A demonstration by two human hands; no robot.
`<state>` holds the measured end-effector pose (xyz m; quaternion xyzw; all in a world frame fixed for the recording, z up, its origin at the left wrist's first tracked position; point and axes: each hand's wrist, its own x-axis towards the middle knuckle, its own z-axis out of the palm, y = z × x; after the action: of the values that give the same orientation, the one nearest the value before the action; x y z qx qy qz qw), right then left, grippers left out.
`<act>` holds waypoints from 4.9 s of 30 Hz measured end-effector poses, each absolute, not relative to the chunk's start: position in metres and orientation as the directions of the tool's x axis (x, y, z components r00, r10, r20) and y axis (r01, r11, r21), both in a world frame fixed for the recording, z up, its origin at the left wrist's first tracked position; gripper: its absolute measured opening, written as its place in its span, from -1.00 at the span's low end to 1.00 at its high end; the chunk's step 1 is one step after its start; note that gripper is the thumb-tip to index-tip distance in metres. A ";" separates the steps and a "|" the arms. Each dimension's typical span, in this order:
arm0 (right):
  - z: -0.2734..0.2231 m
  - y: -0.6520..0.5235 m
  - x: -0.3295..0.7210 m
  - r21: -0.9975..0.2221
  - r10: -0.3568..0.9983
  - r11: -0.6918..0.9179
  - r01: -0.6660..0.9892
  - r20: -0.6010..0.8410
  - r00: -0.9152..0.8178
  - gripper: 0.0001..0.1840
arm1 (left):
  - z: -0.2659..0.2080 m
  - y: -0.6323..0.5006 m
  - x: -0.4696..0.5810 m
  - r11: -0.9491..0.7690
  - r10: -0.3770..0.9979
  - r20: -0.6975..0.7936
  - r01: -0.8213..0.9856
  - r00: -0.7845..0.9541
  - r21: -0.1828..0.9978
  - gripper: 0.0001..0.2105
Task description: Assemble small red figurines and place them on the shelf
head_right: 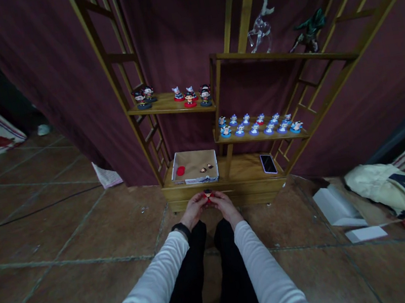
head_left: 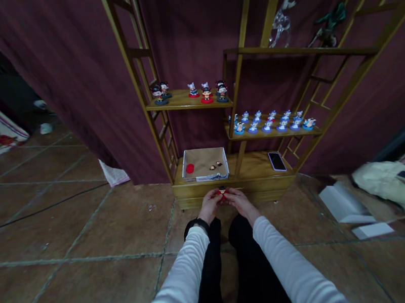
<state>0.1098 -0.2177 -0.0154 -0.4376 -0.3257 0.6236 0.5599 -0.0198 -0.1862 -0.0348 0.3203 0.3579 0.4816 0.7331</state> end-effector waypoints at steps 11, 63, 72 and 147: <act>-0.025 -0.214 0.111 -0.907 0.983 -0.153 -0.392 -0.180 0.031 -0.62 | -0.039 -0.186 -0.016 0.276 0.955 -0.200 -0.413 0.218 0.868 -0.66; -0.024 -0.216 0.114 -0.879 0.980 -0.140 -0.457 -0.189 0.062 -0.65 | -0.031 -0.188 -0.032 0.443 0.861 -0.207 -0.483 0.465 0.756 -0.72; -0.021 -0.218 0.114 -0.884 0.987 -0.131 -0.448 -0.159 0.026 -0.58 | -0.024 -0.193 -0.032 0.493 0.847 -0.255 -0.505 0.467 0.708 -0.67; -0.022 -0.220 0.112 -0.894 0.990 -0.114 -0.433 -0.139 0.025 -0.56 | -0.031 -0.193 -0.021 0.120 0.969 -0.040 -0.327 0.243 0.937 -0.59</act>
<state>0.1122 -0.2205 -0.0221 -0.4224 -0.3296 0.6153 0.5782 -0.0209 -0.1931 -0.0307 0.4407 0.3645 0.4956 0.6537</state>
